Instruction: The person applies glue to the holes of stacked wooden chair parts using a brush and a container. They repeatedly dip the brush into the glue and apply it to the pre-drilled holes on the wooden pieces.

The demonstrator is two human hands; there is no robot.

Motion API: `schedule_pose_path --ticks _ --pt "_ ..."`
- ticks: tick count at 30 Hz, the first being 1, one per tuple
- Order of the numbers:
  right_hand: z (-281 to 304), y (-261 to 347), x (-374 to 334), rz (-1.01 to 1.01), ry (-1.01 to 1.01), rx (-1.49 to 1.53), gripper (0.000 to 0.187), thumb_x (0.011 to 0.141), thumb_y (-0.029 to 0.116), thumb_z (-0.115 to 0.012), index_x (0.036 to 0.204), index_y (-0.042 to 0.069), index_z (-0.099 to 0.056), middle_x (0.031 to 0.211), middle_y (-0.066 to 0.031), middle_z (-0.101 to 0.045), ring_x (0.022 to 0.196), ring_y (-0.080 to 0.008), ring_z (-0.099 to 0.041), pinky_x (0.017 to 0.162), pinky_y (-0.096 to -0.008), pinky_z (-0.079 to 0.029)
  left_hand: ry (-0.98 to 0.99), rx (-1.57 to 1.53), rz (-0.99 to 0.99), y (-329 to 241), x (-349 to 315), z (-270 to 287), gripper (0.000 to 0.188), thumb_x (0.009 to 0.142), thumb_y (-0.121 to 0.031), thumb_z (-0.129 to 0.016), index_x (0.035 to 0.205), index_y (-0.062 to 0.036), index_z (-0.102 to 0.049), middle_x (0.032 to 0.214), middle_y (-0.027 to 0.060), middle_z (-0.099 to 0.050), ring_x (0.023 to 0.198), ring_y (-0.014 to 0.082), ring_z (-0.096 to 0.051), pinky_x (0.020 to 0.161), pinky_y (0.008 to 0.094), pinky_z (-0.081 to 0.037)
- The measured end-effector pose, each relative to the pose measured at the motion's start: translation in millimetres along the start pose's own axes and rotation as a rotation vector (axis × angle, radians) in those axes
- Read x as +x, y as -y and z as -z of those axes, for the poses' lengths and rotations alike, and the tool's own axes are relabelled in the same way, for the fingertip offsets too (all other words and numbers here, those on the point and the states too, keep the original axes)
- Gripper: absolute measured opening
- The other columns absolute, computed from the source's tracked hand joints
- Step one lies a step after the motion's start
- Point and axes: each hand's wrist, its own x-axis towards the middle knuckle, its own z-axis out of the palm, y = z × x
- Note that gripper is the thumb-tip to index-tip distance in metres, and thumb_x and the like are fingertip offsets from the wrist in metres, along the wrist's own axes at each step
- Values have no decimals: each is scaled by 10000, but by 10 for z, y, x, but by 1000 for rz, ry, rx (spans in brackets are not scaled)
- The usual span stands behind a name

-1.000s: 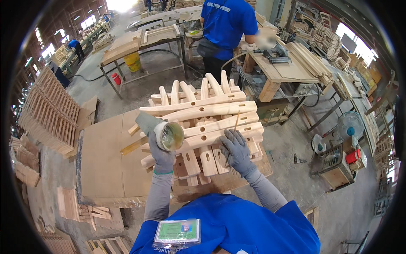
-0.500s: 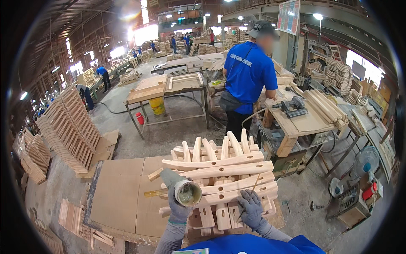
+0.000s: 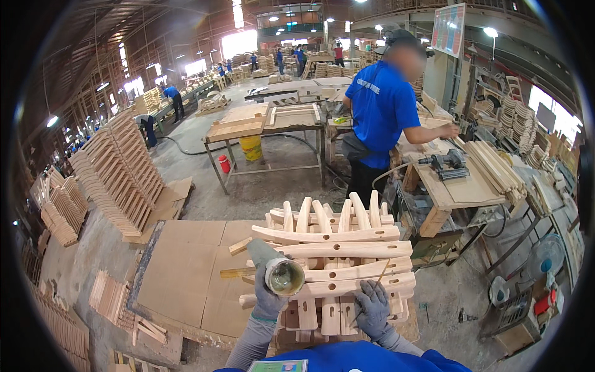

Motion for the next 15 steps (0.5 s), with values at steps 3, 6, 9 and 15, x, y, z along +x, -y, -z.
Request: schedule_pose_path --ticks 3,6,9,15 --pt "10 14 16 2 -12 8 219 734 58 -627 952 81 -635 1126 -143 -617 1121 -351 -539 1005 -468 -375 -21 -69 39 -8 15 16 558 906 -472 -446 1267 -47 -463 1223 144 -538 1084 300 -554 892 536 -483" --pt "-16 -16 -32 -3 -30 28 237 750 59 -584 981 79 -633 1138 -136 -606 1127 -345 -530 1019 -472 -359 -51 -353 186 -21 62 31 547 902 -467 -453 1256 -50 -479 1210 147 -546 1078 299 -559 893 520 -486" --pt "4 -1 -40 -4 -18 47 269 741 43 -545 993 74 -632 1153 -137 -594 1135 -346 -519 1029 -475 -348 -45 -362 173 -44 56 -41 546 902 -468 -454 1249 -48 -492 1208 148 -553 1092 287 -553 910 489 -484" --pt "53 35 -22 5 -33 50 315 701 4 -556 1001 77 -622 1142 -134 -604 1119 -343 -531 1008 -463 -372 -20 -251 129 -58 18 -76 563 904 -476 -448 1257 -40 -493 1219 146 -556 1125 269 -536 948 456 -465"
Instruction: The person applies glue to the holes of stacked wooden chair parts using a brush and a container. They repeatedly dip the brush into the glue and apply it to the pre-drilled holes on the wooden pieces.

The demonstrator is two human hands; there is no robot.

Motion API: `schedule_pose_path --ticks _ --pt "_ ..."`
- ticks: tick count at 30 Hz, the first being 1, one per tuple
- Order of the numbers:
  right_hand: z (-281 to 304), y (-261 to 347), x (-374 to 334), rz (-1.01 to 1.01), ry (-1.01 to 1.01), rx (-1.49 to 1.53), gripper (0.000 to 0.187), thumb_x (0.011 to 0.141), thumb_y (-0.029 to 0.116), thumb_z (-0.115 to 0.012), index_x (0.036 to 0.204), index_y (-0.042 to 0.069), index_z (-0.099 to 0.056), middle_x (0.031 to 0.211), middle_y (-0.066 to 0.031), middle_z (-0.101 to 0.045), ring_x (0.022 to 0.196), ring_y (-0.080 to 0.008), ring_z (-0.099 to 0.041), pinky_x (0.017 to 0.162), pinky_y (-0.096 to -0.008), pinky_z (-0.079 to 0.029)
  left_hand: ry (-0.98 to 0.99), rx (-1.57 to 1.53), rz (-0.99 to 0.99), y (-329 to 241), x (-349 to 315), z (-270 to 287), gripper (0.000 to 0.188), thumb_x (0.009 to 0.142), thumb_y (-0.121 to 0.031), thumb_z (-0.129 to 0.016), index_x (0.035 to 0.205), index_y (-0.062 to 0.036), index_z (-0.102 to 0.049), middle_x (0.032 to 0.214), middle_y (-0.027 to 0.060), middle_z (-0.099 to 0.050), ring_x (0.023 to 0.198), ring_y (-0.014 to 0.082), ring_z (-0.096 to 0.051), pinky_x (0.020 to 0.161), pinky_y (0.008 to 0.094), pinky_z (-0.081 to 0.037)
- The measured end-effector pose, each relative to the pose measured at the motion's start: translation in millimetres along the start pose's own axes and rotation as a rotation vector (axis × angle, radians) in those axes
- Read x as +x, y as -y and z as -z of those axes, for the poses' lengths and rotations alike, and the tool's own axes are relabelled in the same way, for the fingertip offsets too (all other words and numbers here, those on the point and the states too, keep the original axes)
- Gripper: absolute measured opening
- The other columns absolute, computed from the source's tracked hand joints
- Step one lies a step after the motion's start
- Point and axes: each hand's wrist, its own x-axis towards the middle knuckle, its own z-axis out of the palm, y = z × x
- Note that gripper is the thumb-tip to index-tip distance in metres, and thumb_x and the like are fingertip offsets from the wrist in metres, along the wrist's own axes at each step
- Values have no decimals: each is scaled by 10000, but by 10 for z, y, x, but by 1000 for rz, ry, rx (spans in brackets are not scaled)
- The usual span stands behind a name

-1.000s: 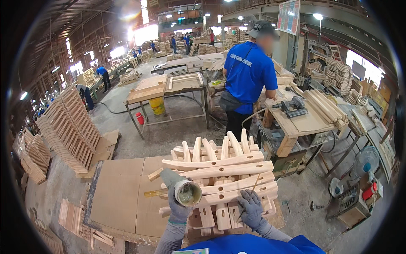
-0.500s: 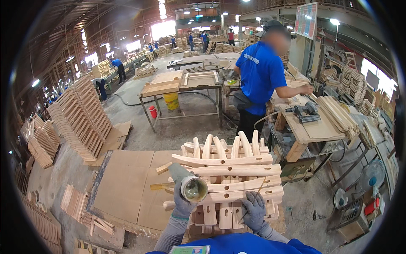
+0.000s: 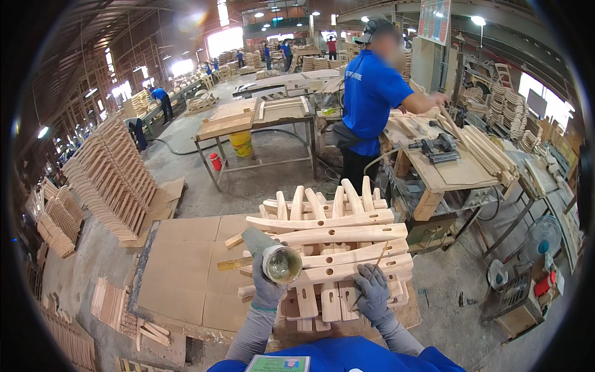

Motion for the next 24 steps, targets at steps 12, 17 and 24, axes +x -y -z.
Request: schedule_pose_path --ticks 12,17,24 --pt "-35 -95 -105 -44 39 16 333 778 72 -559 1107 113 -589 1262 -108 -546 1212 -298 -474 1079 -434 -317 -7 33 -61 113 129 298 541 903 -486 -442 1264 -87 -498 1220 126 -562 1036 294 -593 809 520 -532" --pt "-86 -126 -134 -34 56 43 356 782 61 -556 1134 112 -572 1307 -115 -508 1243 -293 -442 1103 -423 -286 -1 -30 -11 12 34 135 571 906 -500 -447 1282 -70 -474 1211 136 -562 1000 305 -606 800 489 -543" --pt "-129 -173 -201 -32 11 45 341 777 38 -566 1114 88 -577 1298 -102 -516 1248 -286 -437 1108 -423 -280 34 53 -28 56 30 102 570 905 -502 -458 1282 -74 -475 1207 139 -563 964 309 -614 781 472 -534"
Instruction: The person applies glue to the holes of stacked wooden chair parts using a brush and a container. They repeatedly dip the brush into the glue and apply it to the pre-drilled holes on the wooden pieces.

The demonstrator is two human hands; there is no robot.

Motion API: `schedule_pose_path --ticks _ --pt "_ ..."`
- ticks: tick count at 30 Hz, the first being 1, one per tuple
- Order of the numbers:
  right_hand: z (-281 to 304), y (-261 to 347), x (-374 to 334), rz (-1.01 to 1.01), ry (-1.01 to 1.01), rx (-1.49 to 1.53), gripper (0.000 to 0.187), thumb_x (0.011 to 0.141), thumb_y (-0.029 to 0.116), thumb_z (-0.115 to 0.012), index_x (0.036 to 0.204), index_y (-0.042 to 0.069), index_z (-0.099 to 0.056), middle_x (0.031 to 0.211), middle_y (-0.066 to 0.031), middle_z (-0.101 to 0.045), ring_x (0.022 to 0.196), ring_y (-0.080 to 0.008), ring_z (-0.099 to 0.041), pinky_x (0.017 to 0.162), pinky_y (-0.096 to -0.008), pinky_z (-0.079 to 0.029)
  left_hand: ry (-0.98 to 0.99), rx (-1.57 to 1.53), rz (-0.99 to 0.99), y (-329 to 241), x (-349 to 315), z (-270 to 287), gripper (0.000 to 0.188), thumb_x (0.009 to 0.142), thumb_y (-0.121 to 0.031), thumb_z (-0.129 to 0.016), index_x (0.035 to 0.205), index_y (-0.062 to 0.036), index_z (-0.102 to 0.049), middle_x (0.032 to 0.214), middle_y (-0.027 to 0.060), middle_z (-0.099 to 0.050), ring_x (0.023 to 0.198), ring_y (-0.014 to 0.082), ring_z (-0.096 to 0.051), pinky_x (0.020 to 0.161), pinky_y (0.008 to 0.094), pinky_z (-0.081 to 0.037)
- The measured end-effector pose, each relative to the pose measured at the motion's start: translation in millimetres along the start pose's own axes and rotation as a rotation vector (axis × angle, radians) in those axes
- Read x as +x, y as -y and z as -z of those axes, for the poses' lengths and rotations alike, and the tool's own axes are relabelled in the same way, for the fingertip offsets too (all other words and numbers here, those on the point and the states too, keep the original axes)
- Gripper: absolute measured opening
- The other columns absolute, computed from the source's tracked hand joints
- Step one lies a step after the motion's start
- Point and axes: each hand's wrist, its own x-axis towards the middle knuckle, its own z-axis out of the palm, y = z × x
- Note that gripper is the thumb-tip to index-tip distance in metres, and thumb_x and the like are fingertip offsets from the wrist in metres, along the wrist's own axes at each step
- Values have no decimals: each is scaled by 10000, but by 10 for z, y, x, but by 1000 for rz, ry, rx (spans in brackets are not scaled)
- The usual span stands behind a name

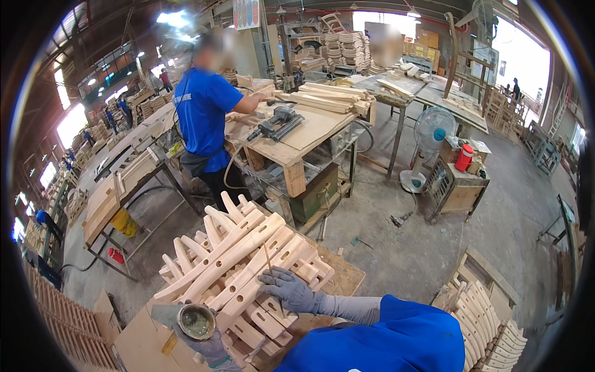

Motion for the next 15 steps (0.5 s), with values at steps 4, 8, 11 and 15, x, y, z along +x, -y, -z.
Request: schedule_pose_path --ticks 4,8,11,15 --pt "-9 8 7 1 -23 6 329 770 36 -582 1096 85 -584 1276 -100 -534 1225 -288 -462 1097 -423 -302 -41 172 -109 40 -34 -76 578 904 -505 -458 1288 -73 -467 1216 139 -558 958 312 -611 780 473 -526" --pt "-10 10 14 3 -34 16 327 756 23 -595 1077 86 -590 1256 -99 -550 1208 -288 -479 1089 -422 -316 1 56 -17 -11 3 -6 571 904 -493 -462 1291 -73 -465 1237 137 -546 971 311 -605 798 482 -517" --pt "-31 -2 8 7 -40 7 327 754 25 -597 1075 87 -589 1264 -98 -545 1215 -285 -474 1090 -422 -316 -53 258 -141 49 -57 -101 572 902 -490 -468 1294 -74 -464 1251 137 -538 978 312 -603 799 490 -515" --pt "-21 -8 9 3 -31 1 323 758 35 -599 1076 90 -587 1275 -96 -534 1225 -280 -463 1094 -417 -308 -17 -4 21 -28 -27 -82 581 900 -494 -476 1300 -74 -461 1261 135 -533 989 314 -603 804 495 -513"
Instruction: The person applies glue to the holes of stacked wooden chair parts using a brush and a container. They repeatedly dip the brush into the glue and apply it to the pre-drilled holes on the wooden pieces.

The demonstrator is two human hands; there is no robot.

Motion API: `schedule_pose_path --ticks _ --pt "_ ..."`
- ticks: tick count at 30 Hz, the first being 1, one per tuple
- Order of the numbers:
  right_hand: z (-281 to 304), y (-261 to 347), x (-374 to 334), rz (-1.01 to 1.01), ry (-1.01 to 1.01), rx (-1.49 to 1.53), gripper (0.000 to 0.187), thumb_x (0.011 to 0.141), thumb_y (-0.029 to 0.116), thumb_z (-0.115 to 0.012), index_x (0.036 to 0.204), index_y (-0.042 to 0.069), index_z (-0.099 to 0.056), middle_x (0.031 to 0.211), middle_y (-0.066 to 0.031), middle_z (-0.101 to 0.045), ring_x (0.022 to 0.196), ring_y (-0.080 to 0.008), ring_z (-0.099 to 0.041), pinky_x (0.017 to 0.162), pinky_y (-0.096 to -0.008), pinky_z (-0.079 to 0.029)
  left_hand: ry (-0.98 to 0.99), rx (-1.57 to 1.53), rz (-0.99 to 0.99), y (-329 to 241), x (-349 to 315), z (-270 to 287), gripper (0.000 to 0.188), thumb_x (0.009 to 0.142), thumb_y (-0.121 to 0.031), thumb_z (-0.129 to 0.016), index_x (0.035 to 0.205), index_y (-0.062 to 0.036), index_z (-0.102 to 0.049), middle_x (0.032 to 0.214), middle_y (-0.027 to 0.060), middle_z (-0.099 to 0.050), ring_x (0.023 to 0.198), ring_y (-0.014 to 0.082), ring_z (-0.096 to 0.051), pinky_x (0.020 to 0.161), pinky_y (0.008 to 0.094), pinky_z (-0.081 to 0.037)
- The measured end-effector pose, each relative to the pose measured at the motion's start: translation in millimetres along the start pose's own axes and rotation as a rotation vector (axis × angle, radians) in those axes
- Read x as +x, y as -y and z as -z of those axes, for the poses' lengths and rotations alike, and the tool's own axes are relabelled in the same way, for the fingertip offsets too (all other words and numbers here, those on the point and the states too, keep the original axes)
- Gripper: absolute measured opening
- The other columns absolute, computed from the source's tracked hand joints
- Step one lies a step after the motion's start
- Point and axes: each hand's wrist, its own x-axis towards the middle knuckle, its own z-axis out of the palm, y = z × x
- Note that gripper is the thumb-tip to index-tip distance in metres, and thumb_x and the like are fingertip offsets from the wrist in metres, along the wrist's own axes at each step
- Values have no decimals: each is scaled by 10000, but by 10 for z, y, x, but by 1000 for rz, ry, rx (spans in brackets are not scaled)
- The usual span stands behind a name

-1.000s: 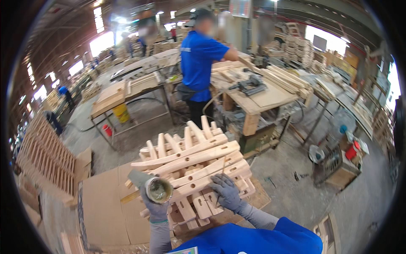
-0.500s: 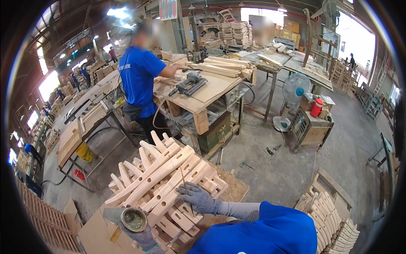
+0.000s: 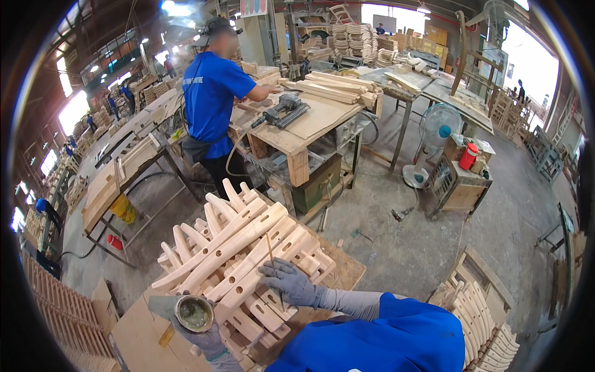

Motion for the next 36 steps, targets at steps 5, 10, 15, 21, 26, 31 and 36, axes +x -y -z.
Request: schedule_pose_path --ticks 5,10,15,21,26,31,36 --pt "37 40 12 -16 28 2 323 763 42 -600 1082 94 -584 1292 -93 -518 1245 -276 -442 1103 -415 -292 86 -7 13 -4 48 144 576 901 -491 -478 1302 -78 -462 1272 133 -529 1000 319 -602 818 499 -510" --pt "31 17 1 -17 23 9 316 775 51 -594 1088 96 -584 1295 -91 -516 1254 -272 -434 1106 -417 -286 48 88 -63 51 34 119 567 905 -486 -472 1299 -79 -468 1273 133 -529 1006 320 -601 822 496 -512" --pt "8 3 -9 -19 15 22 318 783 53 -586 1098 99 -582 1292 -92 -518 1254 -278 -433 1104 -418 -284 13 526 -348 153 7 76 561 908 -477 -467 1298 -73 -469 1272 135 -529 998 314 -605 820 496 -514" --pt "5 -1 -7 -17 9 9 308 789 53 -580 1093 99 -584 1291 -94 -519 1249 -283 -437 1100 -418 -287 119 775 -507 124 17 80 556 909 -472 -469 1296 -73 -476 1263 134 -537 975 323 -612 816 493 -514" --pt "9 25 22 -16 10 13 298 797 69 -574 1093 102 -582 1273 -102 -530 1229 -283 -457 1092 -422 -305 66 617 -410 143 15 90 558 909 -474 -471 1304 -80 -466 1258 140 -541 960 336 -616 809 495 -515" --pt "54 47 51 -22 35 23 313 795 84 -581 1108 97 -577 1254 -109 -538 1218 -287 -465 1084 -425 -321 43 510 -324 113 -37 -35 580 910 -469 -463 1347 -92 -402 1288 137 -515 971 327 -611 791 487 -519" --pt "97 63 81 -19 63 7 317 788 93 -590 1104 91 -577 1241 -108 -545 1216 -286 -469 1080 -430 -323 29 220 -130 21 -23 -52 586 909 -482 -442 1333 -78 -412 1257 132 -532 951 318 -613 781 484 -521"
